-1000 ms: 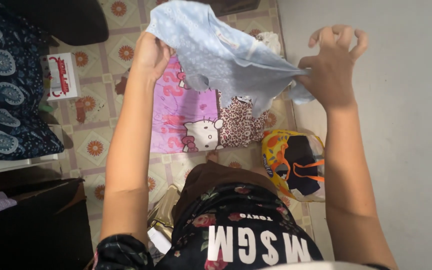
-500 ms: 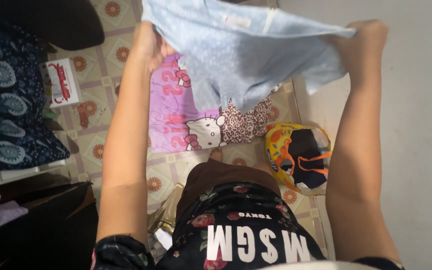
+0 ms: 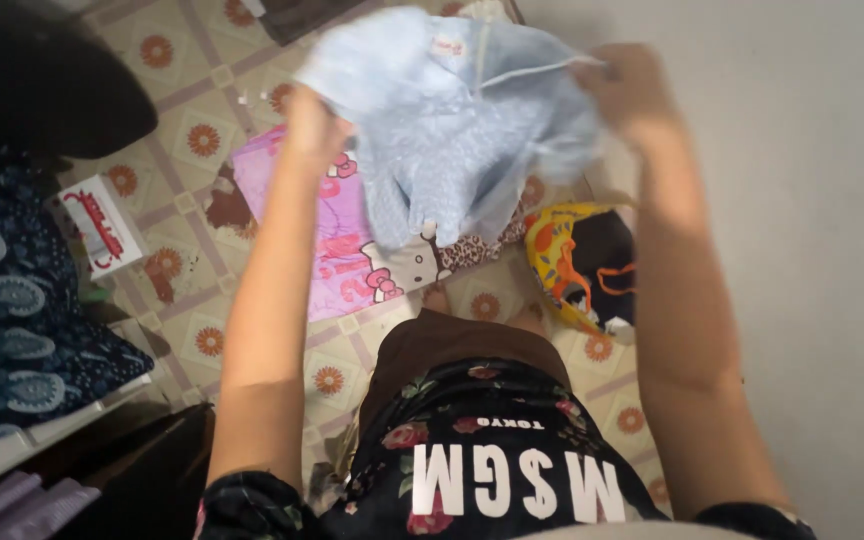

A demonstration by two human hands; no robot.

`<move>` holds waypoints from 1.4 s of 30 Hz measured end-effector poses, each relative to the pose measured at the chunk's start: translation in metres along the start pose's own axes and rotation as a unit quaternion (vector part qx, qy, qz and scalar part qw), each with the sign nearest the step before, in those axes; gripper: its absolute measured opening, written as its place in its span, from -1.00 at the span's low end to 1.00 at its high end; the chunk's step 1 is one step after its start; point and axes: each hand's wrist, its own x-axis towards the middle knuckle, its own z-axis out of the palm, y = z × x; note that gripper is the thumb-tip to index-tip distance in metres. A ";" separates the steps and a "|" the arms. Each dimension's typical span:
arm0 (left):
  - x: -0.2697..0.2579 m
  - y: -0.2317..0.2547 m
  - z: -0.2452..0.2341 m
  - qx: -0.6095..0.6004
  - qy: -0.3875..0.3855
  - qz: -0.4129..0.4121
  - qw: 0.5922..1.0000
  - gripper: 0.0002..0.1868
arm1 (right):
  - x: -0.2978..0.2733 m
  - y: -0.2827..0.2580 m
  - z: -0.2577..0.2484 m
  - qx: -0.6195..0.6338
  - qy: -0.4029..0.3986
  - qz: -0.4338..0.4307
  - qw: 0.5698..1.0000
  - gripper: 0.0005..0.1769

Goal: Unpack clothes and a boxed electronic device from a storage bag and a box onto the floor.

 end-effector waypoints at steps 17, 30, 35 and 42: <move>0.102 -0.149 0.110 0.600 -0.061 0.299 0.739 -0.80 | -0.255 0.072 0.175 0.200 -0.086 0.220 0.951 -0.59; 0.064 -0.331 0.005 0.706 -0.081 0.017 0.703 -0.33 | -0.386 0.169 0.194 0.190 -0.077 0.338 0.918 -0.62; -0.051 -0.420 -0.021 0.705 -0.164 -0.113 0.680 -0.40 | -0.408 0.214 0.171 0.190 -0.080 0.379 0.902 -0.58; -0.162 -0.481 0.044 0.632 -0.151 -0.288 0.704 -0.46 | -0.462 0.317 0.173 0.135 -0.107 0.427 0.888 -0.60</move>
